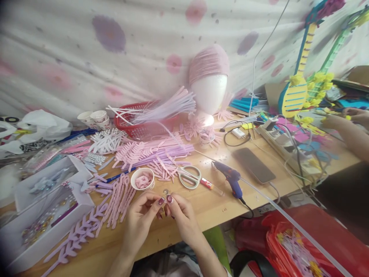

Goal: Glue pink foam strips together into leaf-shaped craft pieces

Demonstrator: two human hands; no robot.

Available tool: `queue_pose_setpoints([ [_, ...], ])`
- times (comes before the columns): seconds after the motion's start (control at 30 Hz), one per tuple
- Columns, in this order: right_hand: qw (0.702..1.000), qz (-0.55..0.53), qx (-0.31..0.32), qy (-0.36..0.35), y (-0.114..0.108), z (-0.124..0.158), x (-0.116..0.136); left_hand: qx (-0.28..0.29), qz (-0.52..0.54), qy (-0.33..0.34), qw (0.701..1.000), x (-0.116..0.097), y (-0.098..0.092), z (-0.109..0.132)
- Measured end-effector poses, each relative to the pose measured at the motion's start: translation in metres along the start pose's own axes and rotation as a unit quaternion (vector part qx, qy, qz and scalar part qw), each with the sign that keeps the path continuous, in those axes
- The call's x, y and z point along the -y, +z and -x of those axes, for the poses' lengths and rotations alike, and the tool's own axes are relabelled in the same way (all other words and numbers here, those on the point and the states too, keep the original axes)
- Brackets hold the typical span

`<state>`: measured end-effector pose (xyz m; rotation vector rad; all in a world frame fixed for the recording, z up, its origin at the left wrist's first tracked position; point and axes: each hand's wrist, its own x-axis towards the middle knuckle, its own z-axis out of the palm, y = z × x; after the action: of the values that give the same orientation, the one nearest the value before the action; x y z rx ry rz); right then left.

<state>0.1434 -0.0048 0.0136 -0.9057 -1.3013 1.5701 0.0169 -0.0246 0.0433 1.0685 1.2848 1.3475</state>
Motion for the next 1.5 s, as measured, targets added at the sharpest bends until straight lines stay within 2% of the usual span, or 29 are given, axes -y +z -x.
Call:
queue_pose_setpoints([
  [0.17,0.996,-0.085,0.004,0.006,0.000,-0.001,-0.009,0.012,0.061,-0.054,0.997,0.002,0.002,0.000],
  [0.4,0.977,-0.208,-0.018,0.039,0.007,-0.003,-0.004,0.028,0.112,-0.070,0.991,0.008,0.003,0.003],
  [0.53,0.975,-0.212,-0.040,0.042,0.011,-0.002,-0.004,0.021,0.116,-0.088,0.989,0.012,0.002,0.005],
  [0.77,0.988,-0.136,-0.062,0.023,0.007,0.001,-0.012,0.001,0.111,-0.099,0.989,0.010,0.003,0.008],
  [0.87,0.994,-0.098,-0.051,0.014,0.004,0.002,-0.012,0.000,0.112,-0.111,0.988,0.009,0.004,0.009],
  [0.97,0.999,-0.014,-0.033,0.011,0.001,0.003,-0.007,-0.002,0.108,-0.112,0.988,0.010,0.003,0.009],
  [1.13,0.993,0.113,-0.012,-0.015,-0.003,0.005,0.003,-0.015,0.078,-0.099,0.992,0.012,0.001,0.009],
  [1.27,0.994,0.108,-0.002,0.000,0.000,0.006,0.003,-0.029,0.061,-0.071,0.995,0.012,0.001,0.012],
  [1.37,0.995,0.104,0.002,0.007,-0.001,0.007,-0.001,-0.023,0.048,-0.077,0.996,0.012,-0.001,0.012],
  [1.5,0.980,0.194,0.025,-0.047,-0.008,0.010,0.000,-0.003,0.025,-0.101,0.995,0.009,-0.009,0.009],
])
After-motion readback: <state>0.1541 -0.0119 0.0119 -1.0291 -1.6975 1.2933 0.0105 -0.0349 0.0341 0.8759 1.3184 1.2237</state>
